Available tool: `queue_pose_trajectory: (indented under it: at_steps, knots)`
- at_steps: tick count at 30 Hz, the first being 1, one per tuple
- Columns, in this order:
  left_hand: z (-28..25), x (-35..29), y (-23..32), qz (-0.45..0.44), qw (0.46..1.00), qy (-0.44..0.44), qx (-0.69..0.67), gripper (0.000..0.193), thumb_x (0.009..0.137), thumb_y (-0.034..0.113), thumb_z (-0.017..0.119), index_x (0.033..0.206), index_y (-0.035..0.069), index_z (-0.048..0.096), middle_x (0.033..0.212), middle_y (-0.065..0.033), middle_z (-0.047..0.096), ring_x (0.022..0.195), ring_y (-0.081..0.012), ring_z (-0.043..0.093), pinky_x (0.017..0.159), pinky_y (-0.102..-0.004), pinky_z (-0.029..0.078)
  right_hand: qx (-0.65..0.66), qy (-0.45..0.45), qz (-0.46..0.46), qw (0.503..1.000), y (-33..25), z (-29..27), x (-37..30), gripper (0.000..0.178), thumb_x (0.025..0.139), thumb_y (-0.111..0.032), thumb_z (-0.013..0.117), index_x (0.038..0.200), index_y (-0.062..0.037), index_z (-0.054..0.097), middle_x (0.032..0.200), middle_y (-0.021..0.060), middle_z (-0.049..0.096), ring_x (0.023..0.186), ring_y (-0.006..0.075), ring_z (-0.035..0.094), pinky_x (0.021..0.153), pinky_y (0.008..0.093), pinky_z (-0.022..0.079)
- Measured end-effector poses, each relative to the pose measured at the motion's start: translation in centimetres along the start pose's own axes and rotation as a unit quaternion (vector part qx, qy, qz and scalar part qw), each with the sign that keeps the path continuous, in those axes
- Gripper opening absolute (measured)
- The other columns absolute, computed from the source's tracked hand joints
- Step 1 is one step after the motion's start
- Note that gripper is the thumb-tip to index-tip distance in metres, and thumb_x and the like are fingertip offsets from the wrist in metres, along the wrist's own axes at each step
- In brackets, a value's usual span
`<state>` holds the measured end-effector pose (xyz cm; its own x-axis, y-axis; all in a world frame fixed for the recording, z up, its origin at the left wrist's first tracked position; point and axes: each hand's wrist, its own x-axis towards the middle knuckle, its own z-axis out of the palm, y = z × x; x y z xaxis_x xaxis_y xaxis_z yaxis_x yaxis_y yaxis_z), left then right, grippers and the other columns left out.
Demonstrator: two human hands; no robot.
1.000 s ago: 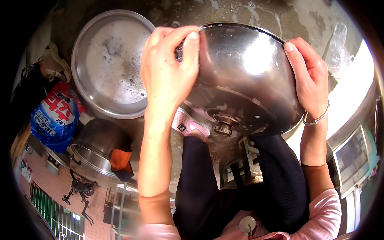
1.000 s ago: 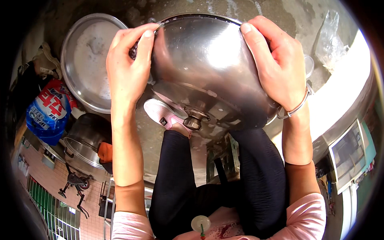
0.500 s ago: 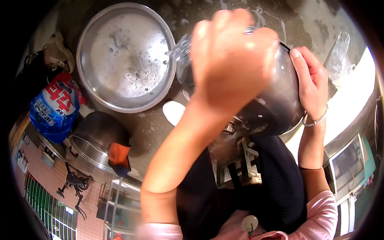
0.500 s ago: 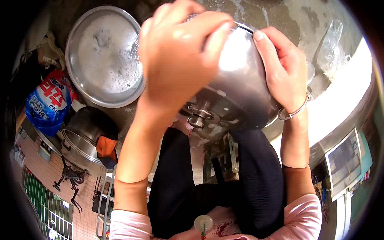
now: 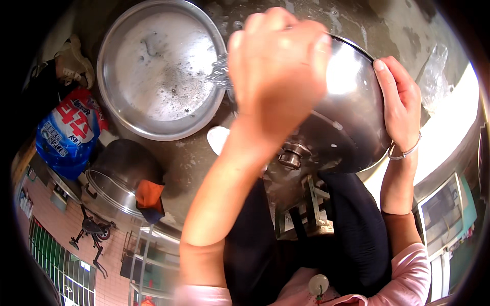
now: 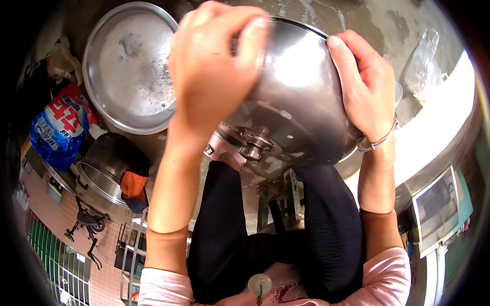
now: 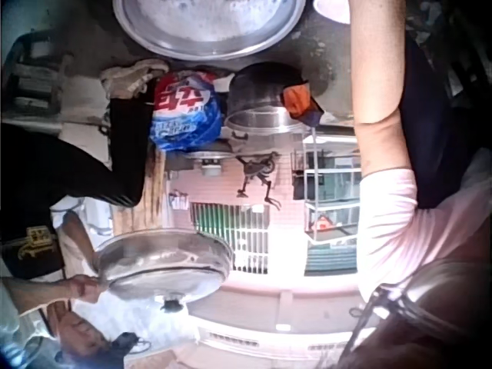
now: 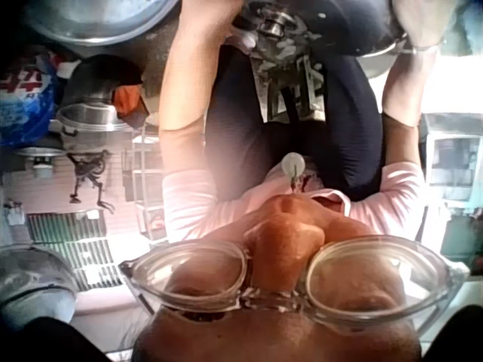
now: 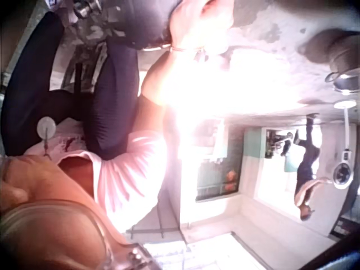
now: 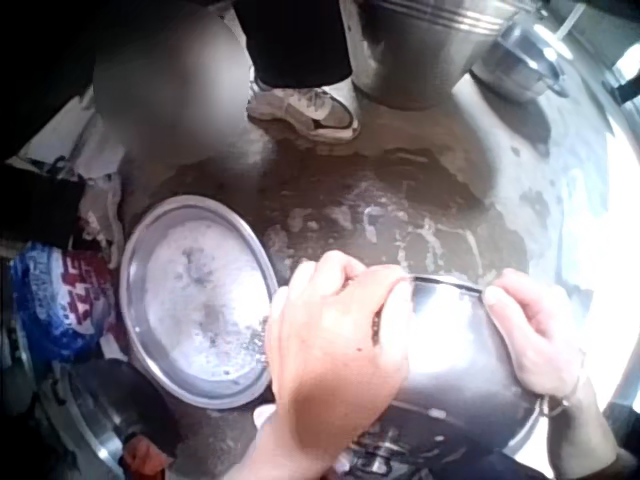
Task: The person scrubs a large metal lid with a steel wool pad over a basin of soapy water, then uses a small metal tool to scrape residue from the rim of the lid.
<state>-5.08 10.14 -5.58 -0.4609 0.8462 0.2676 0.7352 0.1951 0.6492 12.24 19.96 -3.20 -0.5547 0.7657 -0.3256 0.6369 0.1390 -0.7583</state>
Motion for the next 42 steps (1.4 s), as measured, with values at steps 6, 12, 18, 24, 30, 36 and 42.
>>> queue_pose_trajectory:
  at_steps: [6,12,18,24,30,36,42]
  knots:
    - [1.8,-0.3,4.6,-0.001,0.999,0.018,-0.038,0.009,0.059,0.012,0.064,0.067,0.008,0.063,0.067,-0.0076,0.051,0.071,-0.0237,0.053,0.059,-0.0365,0.038,0.093,0.02,0.003,0.995,0.7,0.2,-1.2,0.018,0.097,-0.014,0.053,0.09,0.0003,0.06,0.075,-0.0042,0.052,0.071,0.0032,0.044,0.063,0.019,0.037]
    - [-4.0,-3.3,-2.7,-0.147,0.957,-0.038,-0.246,0.016,0.071,0.001,0.061,0.087,0.007,0.06,0.085,-0.0116,0.062,0.085,-0.0228,0.061,0.073,-0.0329,0.047,0.062,-0.013,0.03,0.998,0.7,-0.5,-0.7,0.018,0.098,-0.016,0.053,0.093,-0.0007,0.062,0.081,-0.006,0.052,0.074,0.0021,0.044,0.066,0.0167,0.035]
    - [-5.4,-3.0,-4.8,-0.299,0.906,-0.056,-0.294,0.011,0.082,0.009,0.064,0.092,0.006,0.065,0.075,0.0008,0.062,0.066,-0.0074,0.055,0.064,-0.0216,0.044,0.053,-0.003,0.032,0.998,0.4,-0.3,-0.6,0.018,0.097,-0.016,0.054,0.092,-0.001,0.062,0.08,-0.0057,0.052,0.074,0.0027,0.044,0.066,0.0166,0.034]
    - [-4.4,-0.6,-4.4,-0.255,0.916,-0.109,-0.291,0.014,0.085,0.008,0.062,0.096,0.0,0.063,0.086,-0.005,0.063,0.081,-0.0132,0.059,0.078,-0.0262,0.046,0.044,0.01,0.02,0.999,0.3,0.1,-0.7,0.018,0.097,-0.016,0.054,0.092,-0.0002,0.062,0.078,-0.005,0.052,0.073,0.003,0.044,0.065,0.0174,0.036]
    - [-2.6,-0.1,-5.9,-0.219,0.915,-0.142,-0.306,0.009,0.083,0.006,0.062,0.091,0.001,0.062,0.086,-0.0032,0.064,0.084,-0.0103,0.059,0.077,-0.0253,0.046,0.05,0.013,0.022,0.998,0.3,-0.1,-0.8,0.018,0.097,-0.015,0.055,0.093,0.0003,0.063,0.079,-0.0041,0.053,0.073,0.0033,0.045,0.065,0.0174,0.036]
    - [-2.3,0.7,-5.2,-0.27,0.881,-0.185,-0.341,0.009,0.082,0.005,0.063,0.09,0.001,0.062,0.082,-0.0034,0.062,0.081,-0.0112,0.058,0.076,-0.0252,0.046,0.044,0.009,0.01,0.999,0.2,-0.1,-0.6,0.018,0.097,-0.015,0.055,0.092,0.0005,0.062,0.079,-0.0038,0.052,0.072,0.0038,0.044,0.065,0.0175,0.036]
    - [-0.5,0.2,-6.2,-0.137,0.942,-0.104,-0.289,0.011,0.08,0.004,0.062,0.091,0.001,0.06,0.083,-0.0052,0.062,0.082,-0.0132,0.059,0.077,-0.0257,0.046,0.045,0.015,0.003,0.999,0.3,0.2,-0.4,0.019,0.097,-0.015,0.055,0.089,0.0008,0.06,0.075,-0.0036,0.05,0.07,0.0042,0.043,0.063,0.0185,0.036]
